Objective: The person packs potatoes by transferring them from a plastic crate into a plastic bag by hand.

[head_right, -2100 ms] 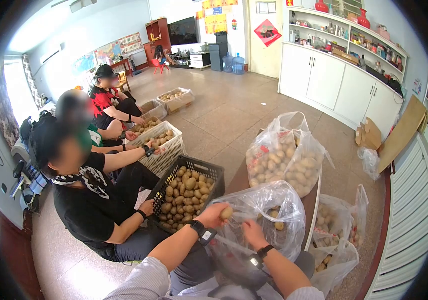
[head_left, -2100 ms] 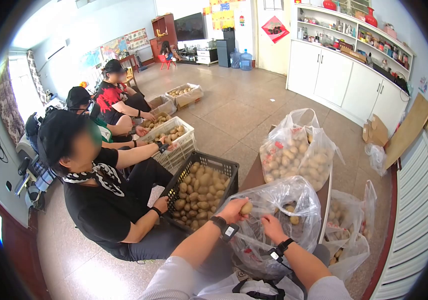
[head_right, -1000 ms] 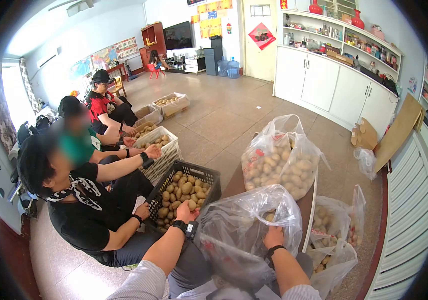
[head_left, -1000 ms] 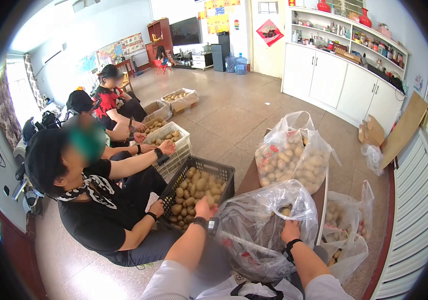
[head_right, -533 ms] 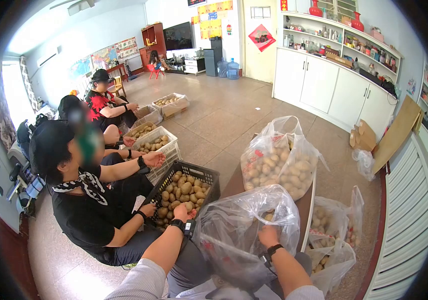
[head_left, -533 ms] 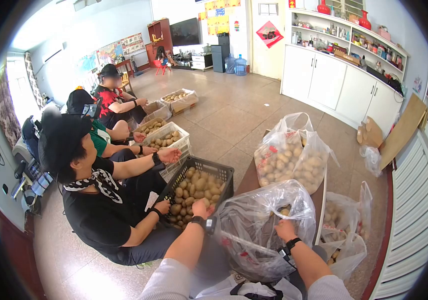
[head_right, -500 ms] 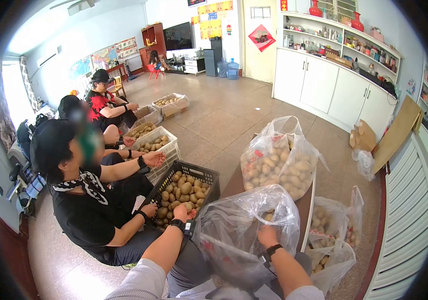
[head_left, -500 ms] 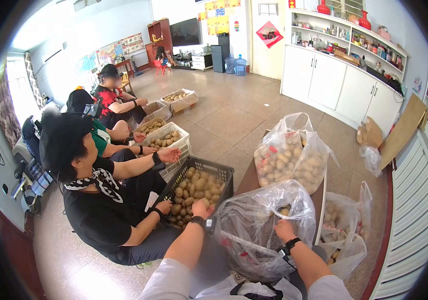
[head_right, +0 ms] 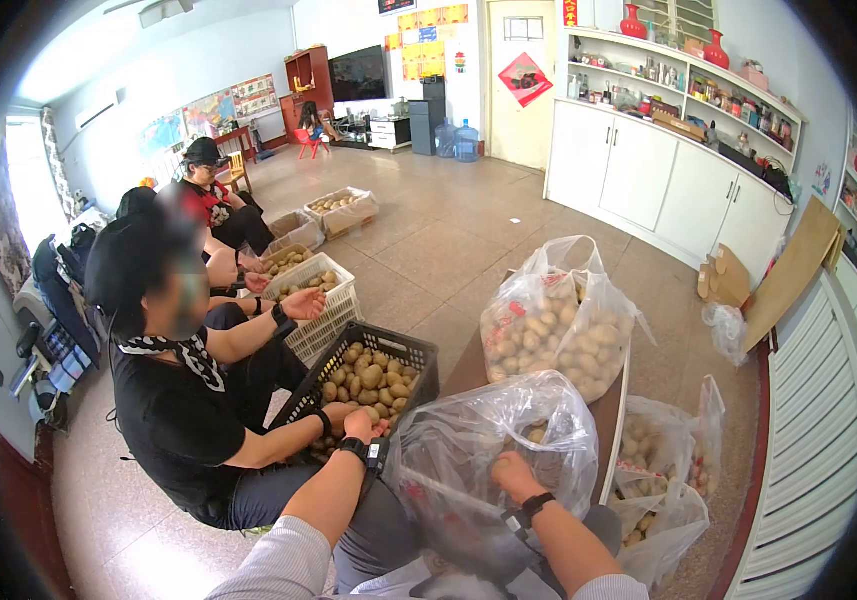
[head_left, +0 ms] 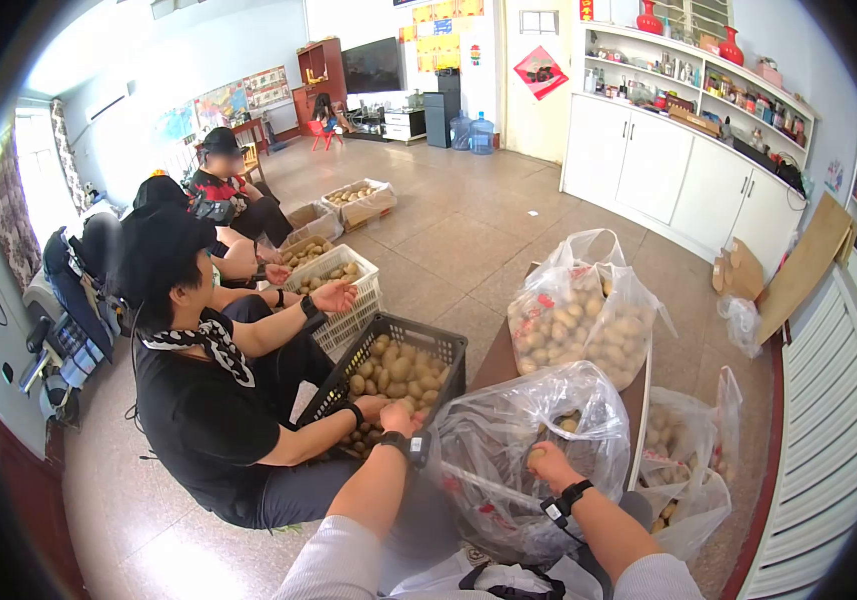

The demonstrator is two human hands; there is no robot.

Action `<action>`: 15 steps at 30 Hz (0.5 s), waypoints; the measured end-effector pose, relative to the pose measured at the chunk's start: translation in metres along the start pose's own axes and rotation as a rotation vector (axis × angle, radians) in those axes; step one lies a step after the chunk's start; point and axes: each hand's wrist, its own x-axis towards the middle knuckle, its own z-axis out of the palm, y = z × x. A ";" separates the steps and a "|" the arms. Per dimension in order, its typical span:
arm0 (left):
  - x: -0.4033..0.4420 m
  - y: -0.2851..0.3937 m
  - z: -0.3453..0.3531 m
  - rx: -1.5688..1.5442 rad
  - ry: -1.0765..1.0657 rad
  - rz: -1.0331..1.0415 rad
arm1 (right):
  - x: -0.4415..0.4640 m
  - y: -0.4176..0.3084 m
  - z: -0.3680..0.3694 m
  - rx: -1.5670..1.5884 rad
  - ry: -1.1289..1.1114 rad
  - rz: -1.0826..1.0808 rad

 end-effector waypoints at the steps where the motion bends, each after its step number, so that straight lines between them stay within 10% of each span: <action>1: 0.003 -0.002 -0.002 0.000 -0.001 0.000 | -0.002 -0.002 0.000 -0.001 0.001 0.000; 7: 0.032 -0.005 -0.026 -0.031 -0.034 -0.081 | -0.017 -0.016 0.002 0.153 -0.013 0.043; 9: 0.038 0.004 -0.043 1.394 -0.595 0.726 | -0.017 -0.016 -0.001 0.147 -0.101 0.036; 15: 0.010 0.003 -0.019 1.673 -0.179 0.694 | -0.025 -0.023 0.004 0.142 -0.160 0.096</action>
